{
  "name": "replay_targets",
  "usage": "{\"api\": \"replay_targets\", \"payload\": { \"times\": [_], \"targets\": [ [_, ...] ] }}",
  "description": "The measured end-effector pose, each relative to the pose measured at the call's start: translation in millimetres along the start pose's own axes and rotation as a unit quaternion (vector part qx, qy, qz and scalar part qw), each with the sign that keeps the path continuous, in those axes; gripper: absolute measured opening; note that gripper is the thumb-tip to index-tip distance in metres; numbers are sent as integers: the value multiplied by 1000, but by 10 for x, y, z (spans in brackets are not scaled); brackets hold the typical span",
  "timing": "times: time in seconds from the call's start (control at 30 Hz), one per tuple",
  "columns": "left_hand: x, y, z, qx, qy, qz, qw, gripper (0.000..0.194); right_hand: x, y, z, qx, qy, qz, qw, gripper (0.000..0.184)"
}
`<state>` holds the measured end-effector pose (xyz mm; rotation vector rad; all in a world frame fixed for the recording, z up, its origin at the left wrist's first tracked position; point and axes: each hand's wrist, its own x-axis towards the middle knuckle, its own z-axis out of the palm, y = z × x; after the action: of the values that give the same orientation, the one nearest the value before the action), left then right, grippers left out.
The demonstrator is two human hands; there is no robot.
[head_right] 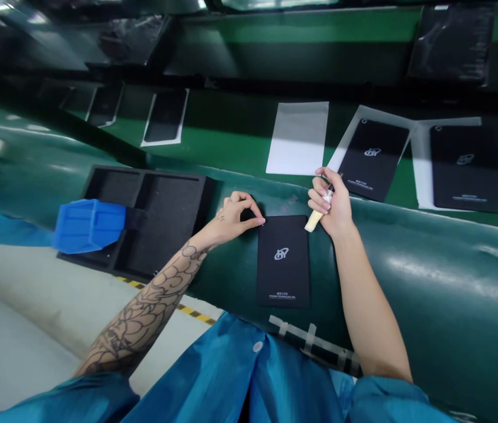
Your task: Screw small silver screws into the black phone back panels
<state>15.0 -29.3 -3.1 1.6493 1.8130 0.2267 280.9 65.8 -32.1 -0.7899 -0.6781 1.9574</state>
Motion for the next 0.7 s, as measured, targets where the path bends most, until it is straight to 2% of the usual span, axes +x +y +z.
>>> {"api": "replay_targets", "payload": {
  "times": [0.1,0.2,0.3,0.4,0.57,0.7],
  "targets": [
    [115,25,-97,36,-36,-23,998,25,26,21,10,21,-17,3,1000,35],
    [346,123,-192,115,-77,-25,990,38,38,27,10,29,-27,5,999,34],
    [620,250,-221,189,-97,30,977,51,11,-2,26,23,-21,9,999,36],
    [815,324,-216,199,-125,106,966,59,-40,-43,54,24,-39,10,999,44],
    [887,383,-223,209,-164,167,949,57,-69,-64,10,-2,-53,13,998,59],
    [893,466,-211,245,-172,216,929,53,-73,-106,9,1,-72,-1,997,66]
  ]
}}
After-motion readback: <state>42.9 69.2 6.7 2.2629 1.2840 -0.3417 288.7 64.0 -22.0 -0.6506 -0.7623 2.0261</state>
